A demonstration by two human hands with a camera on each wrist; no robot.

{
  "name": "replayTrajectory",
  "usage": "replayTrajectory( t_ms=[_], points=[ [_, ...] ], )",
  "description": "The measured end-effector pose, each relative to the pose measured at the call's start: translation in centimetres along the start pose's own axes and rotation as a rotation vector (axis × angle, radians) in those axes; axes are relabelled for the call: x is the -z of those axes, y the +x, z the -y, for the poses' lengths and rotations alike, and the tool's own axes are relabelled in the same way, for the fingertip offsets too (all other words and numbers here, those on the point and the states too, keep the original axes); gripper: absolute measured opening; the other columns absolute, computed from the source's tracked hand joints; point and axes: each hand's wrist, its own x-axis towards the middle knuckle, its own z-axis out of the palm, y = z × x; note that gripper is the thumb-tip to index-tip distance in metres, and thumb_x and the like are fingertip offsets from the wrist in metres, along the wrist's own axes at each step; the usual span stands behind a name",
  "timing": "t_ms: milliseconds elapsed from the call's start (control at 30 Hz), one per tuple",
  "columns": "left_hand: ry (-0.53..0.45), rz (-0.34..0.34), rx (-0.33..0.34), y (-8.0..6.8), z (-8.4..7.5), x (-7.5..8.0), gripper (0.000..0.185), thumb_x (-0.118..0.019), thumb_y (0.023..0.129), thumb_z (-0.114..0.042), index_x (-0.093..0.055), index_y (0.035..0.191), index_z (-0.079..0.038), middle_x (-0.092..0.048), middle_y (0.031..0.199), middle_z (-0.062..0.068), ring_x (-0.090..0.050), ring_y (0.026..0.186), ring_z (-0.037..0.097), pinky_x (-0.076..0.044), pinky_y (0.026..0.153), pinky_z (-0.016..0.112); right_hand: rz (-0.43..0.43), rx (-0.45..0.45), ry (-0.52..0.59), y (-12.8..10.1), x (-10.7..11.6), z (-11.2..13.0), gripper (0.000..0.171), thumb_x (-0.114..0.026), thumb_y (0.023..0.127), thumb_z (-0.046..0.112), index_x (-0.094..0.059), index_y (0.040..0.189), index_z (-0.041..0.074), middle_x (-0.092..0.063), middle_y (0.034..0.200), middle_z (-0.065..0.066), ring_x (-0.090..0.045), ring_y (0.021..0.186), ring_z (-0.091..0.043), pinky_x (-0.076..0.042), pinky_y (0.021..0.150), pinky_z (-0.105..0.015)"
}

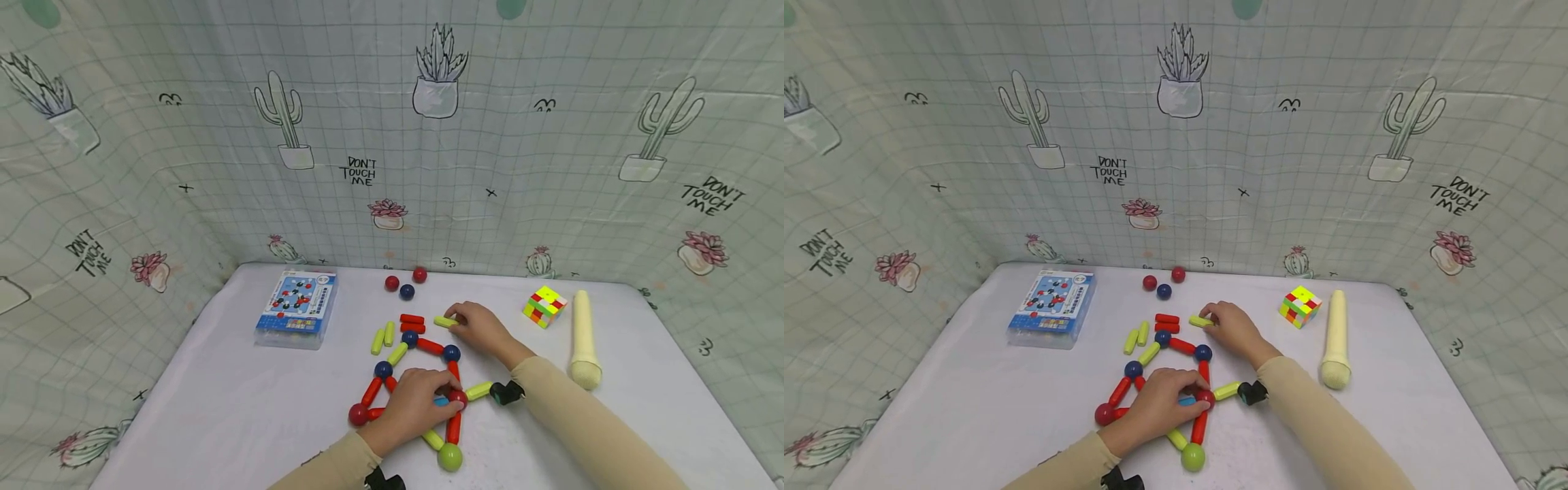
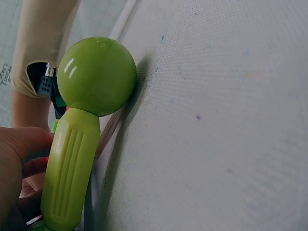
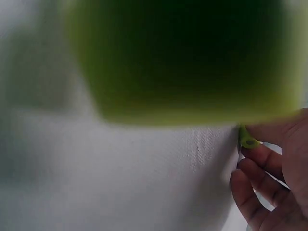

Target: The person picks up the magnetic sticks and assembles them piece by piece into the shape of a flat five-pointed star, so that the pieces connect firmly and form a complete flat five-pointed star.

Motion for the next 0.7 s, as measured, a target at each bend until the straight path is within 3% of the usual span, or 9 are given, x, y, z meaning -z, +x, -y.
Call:
replayTrajectory(
  t_ms=[267, 700],
  points=[
    [0.011, 0.006, 0.006, 0.0, -0.1, -0.1, 0.018, -0.077, 0.091, -0.039, -0.073, 0.107, -0.031, -0.059, 0.082, -0.024, -0.053, 0.080, -0.003, -0.044, 0.097, 0.036, -0.018, 0.023, -0.023, -2.1, 0.5, -1.2, 0.017, -0.074, 0.092, 0.013, -0.072, 0.109, 0.013, -0.058, 0.087, 0.000, -0.052, 0.083, -0.020, -0.047, 0.078, -0.037],
    [0.002, -0.006, 0.001, 0.0, -0.2, 0.0, 0.020, -0.077, 0.091, -0.038, -0.073, 0.108, -0.030, -0.062, 0.085, -0.023, -0.053, 0.081, -0.003, -0.044, 0.098, 0.037, -0.065, 0.042, -0.004, -8.7, 1.1, -2.4, 0.017, -0.076, 0.090, 0.012, -0.072, 0.106, 0.015, -0.055, 0.084, 0.006, -0.050, 0.077, -0.012, -0.044, 0.069, -0.031]
  ],
)
